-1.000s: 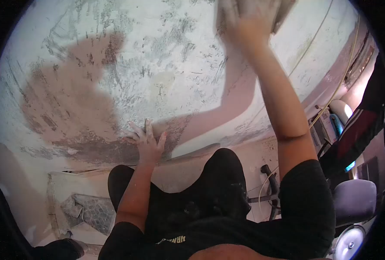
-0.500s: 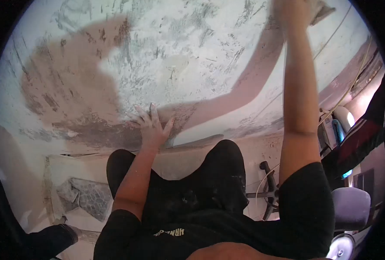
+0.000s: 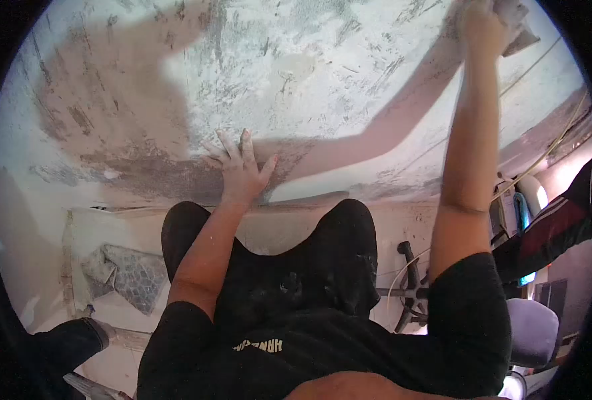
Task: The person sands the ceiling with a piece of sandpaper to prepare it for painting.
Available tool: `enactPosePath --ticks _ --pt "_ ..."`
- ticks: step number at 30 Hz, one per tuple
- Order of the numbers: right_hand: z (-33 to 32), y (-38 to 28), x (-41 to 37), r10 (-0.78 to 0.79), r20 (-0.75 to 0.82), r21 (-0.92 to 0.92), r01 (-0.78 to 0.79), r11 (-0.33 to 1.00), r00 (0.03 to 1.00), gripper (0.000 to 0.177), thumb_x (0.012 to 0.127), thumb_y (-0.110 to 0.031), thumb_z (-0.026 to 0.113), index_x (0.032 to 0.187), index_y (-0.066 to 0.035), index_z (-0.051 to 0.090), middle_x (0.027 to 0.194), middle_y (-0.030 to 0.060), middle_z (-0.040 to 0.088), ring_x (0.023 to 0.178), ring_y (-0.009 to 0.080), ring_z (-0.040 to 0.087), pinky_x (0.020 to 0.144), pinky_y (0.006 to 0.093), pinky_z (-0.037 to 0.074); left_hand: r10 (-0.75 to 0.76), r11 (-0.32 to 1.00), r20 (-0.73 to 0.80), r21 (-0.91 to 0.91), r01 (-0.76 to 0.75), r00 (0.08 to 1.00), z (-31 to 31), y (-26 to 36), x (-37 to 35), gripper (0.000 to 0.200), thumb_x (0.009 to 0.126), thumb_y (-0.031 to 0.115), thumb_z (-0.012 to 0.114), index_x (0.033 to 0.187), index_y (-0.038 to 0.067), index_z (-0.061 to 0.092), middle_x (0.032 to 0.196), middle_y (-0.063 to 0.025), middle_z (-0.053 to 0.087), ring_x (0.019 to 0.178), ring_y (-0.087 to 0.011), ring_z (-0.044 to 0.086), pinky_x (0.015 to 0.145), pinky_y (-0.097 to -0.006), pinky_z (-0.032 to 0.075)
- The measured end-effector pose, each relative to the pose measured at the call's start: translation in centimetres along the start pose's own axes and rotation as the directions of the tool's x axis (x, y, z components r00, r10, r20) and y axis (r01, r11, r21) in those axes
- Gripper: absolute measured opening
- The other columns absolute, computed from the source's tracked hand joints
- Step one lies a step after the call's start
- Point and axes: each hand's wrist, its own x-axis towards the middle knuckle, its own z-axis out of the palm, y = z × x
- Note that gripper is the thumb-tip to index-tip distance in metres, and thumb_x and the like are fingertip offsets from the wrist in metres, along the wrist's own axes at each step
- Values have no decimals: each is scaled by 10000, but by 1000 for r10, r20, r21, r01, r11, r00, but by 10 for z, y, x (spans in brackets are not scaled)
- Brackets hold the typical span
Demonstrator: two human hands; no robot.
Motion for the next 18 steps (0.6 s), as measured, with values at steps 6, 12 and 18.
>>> enactPosePath --ticks 6,12,18 --pt "-49 -121 -131 -311 904 146 473 869 292 575 912 -409 487 1441 -256 323 1500 79 286 1384 378 210 1158 494 118 -42 998 13 -41 43 999 3 3 -1 889 799 581 581 1440 66 240 1409 -438 61 1233 -701 -43 839 -832 23" --pt "-17 -50 -95 -590 352 250 535 807 726 549 902 -336 495 1410 -235 314 1434 47 358 1327 268 340 1157 445 133 -32 999 59 0 32 998 -2 1 0 879 795 577 585 1426 48 278 1412 -438 45 1244 -690 -65 849 -825 14" --pt "-7 -100 -54 -136 155 84 124 989 979 443 901 -247 496 1335 -159 467 1375 107 430 1297 320 337 1126 446 204 -79 993 234 -69 97 969 -13 4 4 948 830 536 572 1409 -104 180 1394 -465 -70 1259 -651 -170 886 -795 -54"
